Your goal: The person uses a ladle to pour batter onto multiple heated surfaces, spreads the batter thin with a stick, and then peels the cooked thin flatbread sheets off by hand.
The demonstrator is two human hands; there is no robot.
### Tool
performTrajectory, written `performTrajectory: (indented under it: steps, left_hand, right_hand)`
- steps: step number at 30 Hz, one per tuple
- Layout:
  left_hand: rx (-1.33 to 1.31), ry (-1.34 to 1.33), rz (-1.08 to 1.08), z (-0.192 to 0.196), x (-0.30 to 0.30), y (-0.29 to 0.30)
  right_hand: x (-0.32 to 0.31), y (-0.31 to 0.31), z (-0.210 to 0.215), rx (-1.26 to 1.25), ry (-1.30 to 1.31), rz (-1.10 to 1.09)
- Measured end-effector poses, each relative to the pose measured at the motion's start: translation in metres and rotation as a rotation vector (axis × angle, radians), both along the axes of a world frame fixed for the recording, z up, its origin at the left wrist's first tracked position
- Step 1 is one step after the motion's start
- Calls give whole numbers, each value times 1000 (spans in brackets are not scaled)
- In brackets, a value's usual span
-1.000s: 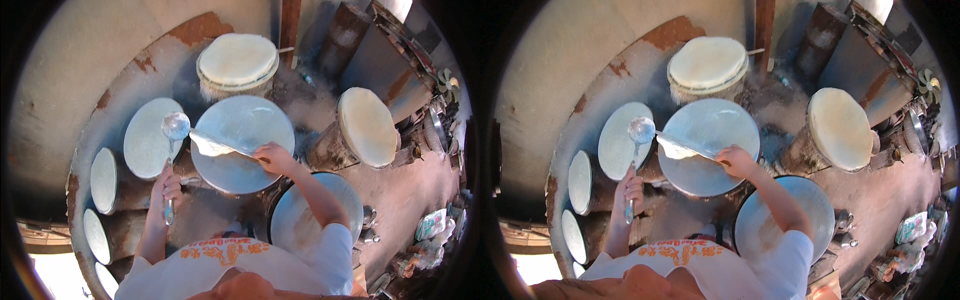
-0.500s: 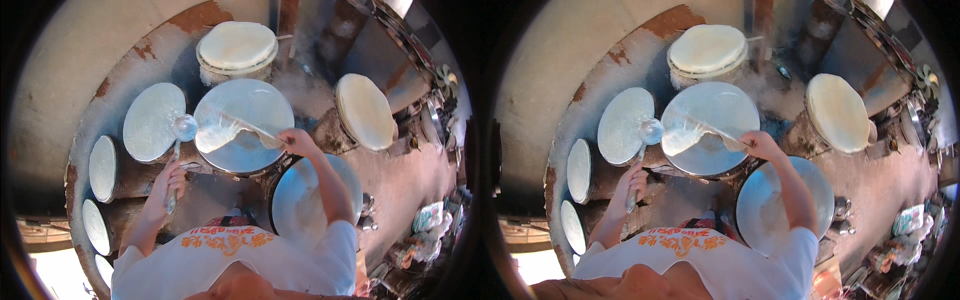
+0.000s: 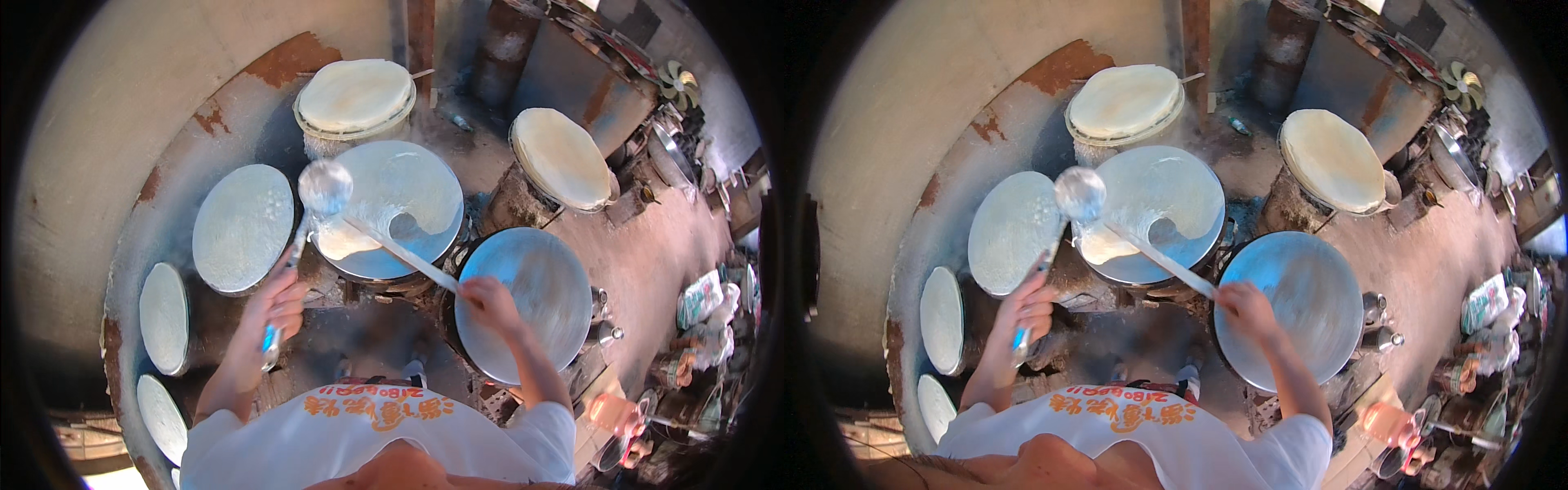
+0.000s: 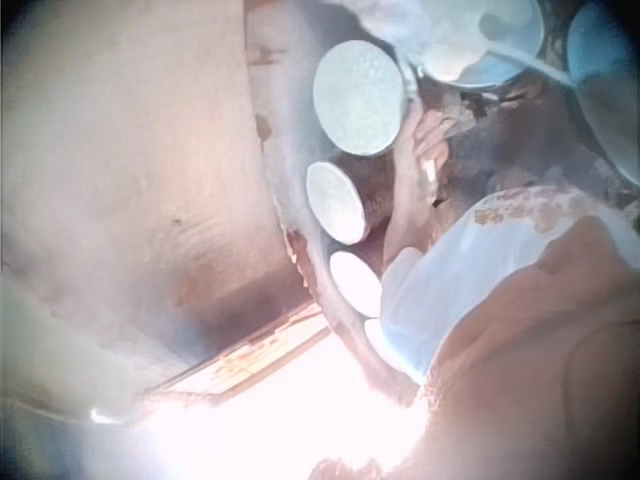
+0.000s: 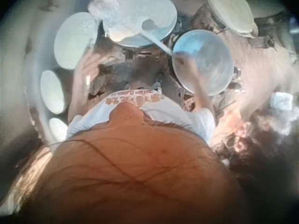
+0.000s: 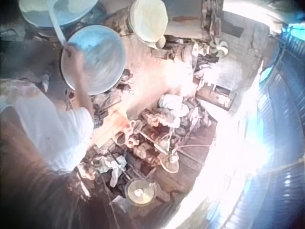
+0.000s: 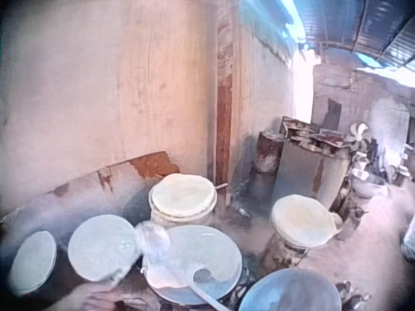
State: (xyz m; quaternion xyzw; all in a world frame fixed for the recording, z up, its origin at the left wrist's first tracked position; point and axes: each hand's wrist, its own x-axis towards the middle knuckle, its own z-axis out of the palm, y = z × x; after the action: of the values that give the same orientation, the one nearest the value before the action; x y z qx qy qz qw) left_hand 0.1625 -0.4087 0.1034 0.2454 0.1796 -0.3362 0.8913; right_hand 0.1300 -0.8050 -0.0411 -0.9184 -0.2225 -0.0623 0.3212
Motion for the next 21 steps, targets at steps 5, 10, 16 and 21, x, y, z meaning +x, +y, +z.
performTrajectory:
  steps: [5,10,16,21]
  left_hand:
    - [-87,-197,14,18,15,40]
    - [-576,67,-70,-6,31,105]
    - [-532,-19,-55,10,8,142]
    - [-492,-48,-80,4,-1,149]
  right_hand:
    - [-15,194,4,1224,704,-415]
    - [64,388,-63,1516,623,-519]
    - [-7,408,-61,1603,469,-835]
    - [-4,382,-47,1582,348,-1025]
